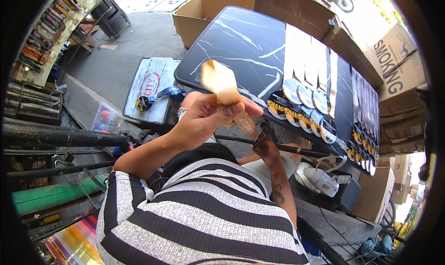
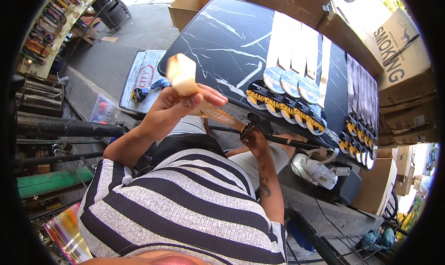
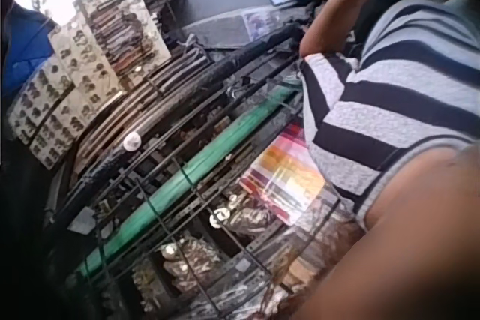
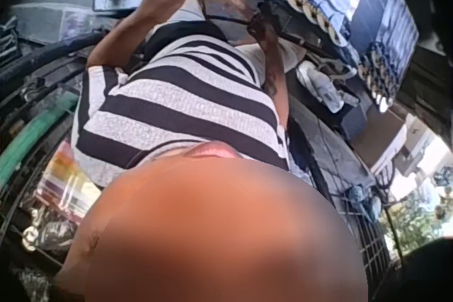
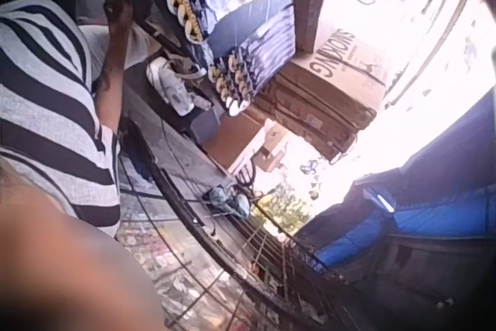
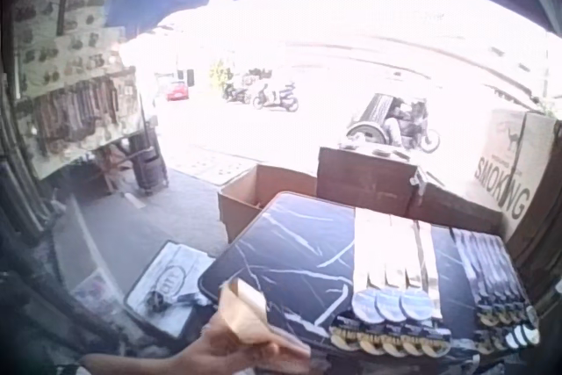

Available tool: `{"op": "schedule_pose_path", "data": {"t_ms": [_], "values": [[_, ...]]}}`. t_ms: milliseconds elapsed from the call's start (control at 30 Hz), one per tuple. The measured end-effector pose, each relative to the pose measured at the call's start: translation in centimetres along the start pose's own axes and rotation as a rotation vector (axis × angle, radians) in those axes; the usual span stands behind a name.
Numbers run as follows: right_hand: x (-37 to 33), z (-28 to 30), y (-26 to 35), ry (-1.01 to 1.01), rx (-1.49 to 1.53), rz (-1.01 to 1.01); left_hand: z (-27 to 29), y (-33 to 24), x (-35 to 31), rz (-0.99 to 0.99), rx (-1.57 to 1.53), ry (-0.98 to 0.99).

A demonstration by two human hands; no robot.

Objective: The person assembles medals by attaching circular metal medallions to blue ribbons. They fold and unfold ribbons, align medallions, and affix small white labels to the ribbons. The person handles multiple medals one at a time and places finished items on a nearby table.

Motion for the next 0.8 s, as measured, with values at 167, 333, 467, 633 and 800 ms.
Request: {"op": "schedule_pose_path", "data": {"t_ms": [167,333,467,633,800], "values": [[3.1,0.6,-2.1,0.074,0.067,-0.100,0.8,-1.2,-0.5,-0.133,0.180,-0.081],[4.1,3.3,-4.7,-0.025,0.125,-0.174,1.0,0.5,-0.4,0.025,0.105,-0.121],[5.2,4.4,-5.7,0.145,0.076,-0.087,1.3,2.1,-0.5,0.095,0.059,-0.147],[5.7,3.6,-3.2,-0.032,-0.817,0.408,-1.8,4.4,-0.5,0.177,0.075,0.060],[-6.5,-9.4,5.0,0.167,-0.639,0.627,-3.6,6.3,0.1,0.215,0.284,0.107]]}}
Point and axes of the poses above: each hand's wrist, its own x-axis towards the middle knuckle, its own z-axis out of the back of the hand, y = z × x, the point moved 10 cm from there along x, towards the middle knuckle, and after that the axes turned 7 degrees about -y, right-handed, at the moved point
